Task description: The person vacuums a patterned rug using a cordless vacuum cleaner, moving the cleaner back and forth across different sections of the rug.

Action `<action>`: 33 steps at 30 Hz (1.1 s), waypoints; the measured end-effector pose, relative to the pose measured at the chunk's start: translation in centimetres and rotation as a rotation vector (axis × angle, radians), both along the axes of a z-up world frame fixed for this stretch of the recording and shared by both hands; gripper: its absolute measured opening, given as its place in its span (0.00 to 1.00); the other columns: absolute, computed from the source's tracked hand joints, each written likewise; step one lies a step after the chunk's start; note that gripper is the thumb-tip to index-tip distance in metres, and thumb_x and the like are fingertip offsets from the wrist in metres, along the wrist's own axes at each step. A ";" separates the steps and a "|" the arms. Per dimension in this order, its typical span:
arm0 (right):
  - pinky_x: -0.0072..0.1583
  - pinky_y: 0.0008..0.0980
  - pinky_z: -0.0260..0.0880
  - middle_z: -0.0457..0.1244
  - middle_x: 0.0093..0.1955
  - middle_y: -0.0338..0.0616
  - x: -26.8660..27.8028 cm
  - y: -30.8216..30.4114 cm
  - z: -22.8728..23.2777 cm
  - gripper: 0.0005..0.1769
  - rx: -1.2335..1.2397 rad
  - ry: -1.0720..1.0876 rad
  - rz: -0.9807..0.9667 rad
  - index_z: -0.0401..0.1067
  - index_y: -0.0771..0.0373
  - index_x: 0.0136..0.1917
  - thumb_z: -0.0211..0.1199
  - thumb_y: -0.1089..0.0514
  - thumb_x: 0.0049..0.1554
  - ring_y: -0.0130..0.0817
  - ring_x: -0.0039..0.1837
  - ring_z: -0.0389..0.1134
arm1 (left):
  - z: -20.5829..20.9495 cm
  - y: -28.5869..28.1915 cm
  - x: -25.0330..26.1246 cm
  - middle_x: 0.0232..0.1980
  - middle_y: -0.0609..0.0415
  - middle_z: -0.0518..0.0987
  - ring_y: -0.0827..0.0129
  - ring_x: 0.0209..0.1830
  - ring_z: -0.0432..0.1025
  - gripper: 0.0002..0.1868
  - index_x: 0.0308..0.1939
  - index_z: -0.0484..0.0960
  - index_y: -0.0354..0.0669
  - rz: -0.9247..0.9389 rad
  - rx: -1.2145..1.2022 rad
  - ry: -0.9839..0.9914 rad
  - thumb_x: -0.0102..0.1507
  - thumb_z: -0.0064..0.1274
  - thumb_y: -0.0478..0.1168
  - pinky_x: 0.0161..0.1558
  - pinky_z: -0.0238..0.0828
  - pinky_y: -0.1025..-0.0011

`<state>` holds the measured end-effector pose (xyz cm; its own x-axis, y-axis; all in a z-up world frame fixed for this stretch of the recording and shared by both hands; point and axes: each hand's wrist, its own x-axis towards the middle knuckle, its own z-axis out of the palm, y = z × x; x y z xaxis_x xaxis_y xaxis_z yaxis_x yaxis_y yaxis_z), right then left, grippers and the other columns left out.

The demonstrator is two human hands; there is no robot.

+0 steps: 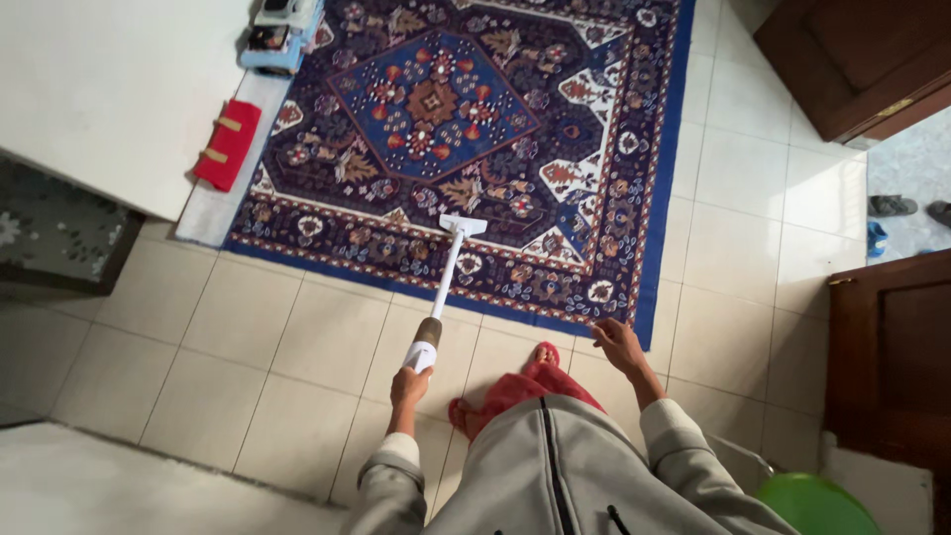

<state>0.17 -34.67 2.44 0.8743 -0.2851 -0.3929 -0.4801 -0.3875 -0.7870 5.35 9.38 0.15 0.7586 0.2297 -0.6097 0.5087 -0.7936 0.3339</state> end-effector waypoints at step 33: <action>0.45 0.34 0.74 0.72 0.42 0.47 -0.9 9.5 -2.1 0.14 -0.014 -0.002 0.115 0.76 0.66 0.50 0.63 0.52 0.60 0.33 0.43 0.76 | 1.8 8.2 -14.3 0.47 0.34 0.83 0.43 0.51 0.79 0.36 0.43 0.87 0.33 -0.044 0.114 0.055 0.57 0.59 0.67 0.53 0.76 0.53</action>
